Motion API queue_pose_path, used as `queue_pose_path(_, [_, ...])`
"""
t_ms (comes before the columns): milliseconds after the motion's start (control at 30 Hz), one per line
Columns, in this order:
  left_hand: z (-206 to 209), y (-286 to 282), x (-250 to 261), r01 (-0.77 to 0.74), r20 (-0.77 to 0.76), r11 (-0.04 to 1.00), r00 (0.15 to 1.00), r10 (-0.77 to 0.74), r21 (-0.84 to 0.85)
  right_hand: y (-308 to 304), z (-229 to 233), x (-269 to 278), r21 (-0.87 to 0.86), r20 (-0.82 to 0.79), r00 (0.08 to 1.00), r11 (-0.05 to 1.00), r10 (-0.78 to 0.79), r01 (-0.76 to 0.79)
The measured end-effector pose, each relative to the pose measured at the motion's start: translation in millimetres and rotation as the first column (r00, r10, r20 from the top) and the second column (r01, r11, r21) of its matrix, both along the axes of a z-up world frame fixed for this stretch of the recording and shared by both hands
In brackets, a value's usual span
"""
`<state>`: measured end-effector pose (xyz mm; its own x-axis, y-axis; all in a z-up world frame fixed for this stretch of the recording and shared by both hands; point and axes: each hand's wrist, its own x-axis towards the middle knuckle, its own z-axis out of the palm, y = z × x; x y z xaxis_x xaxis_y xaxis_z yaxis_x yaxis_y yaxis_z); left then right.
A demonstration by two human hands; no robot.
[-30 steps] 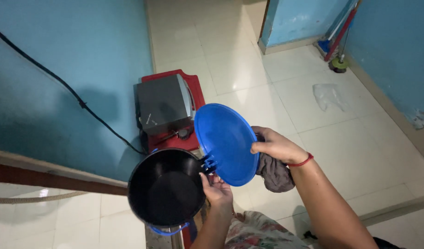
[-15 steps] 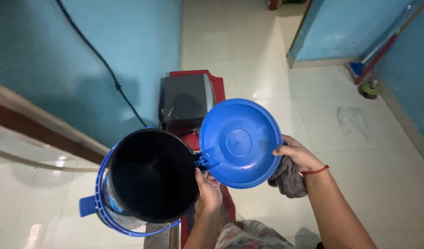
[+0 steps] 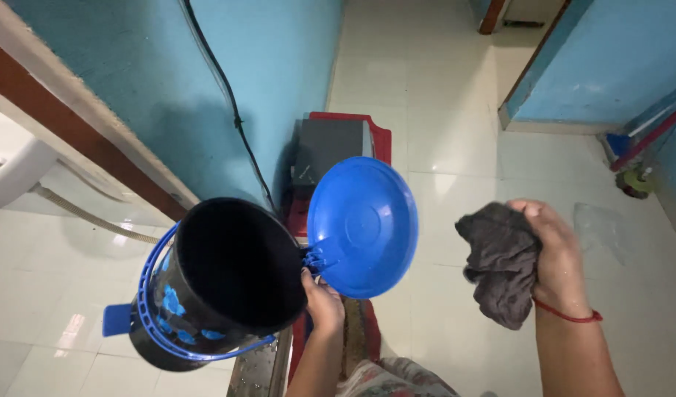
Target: Cleaning a blue and black bucket with a rag in a bathroom and hallway.
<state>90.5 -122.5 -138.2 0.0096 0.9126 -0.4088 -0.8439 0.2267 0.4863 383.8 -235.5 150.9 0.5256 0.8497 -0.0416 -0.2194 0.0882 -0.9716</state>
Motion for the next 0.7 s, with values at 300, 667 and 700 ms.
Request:
queue_pose_path(300, [-159.7,9.9,-28.3,-0.156,0.006,0.979,0.988,0.156,0.132,50.5,20.0,-125.5,0.135,0.644,0.765,0.988,-0.028,-0.078])
queue_pose_path(667, [-18.8,-16.5,-69.2,-0.081,0.123,0.989,0.988,0.096,-0.121,95.4,-92.7,-211.5,-0.599,0.797,-0.27,0.764,0.54,-0.241])
queue_pose_path(700, [-21.9,-15.6,-75.4,-0.074,0.1,0.992,0.991,0.084,-0.102,96.1,-94.0,-213.7,-0.626,0.774,-0.289,0.749,0.563,-0.219])
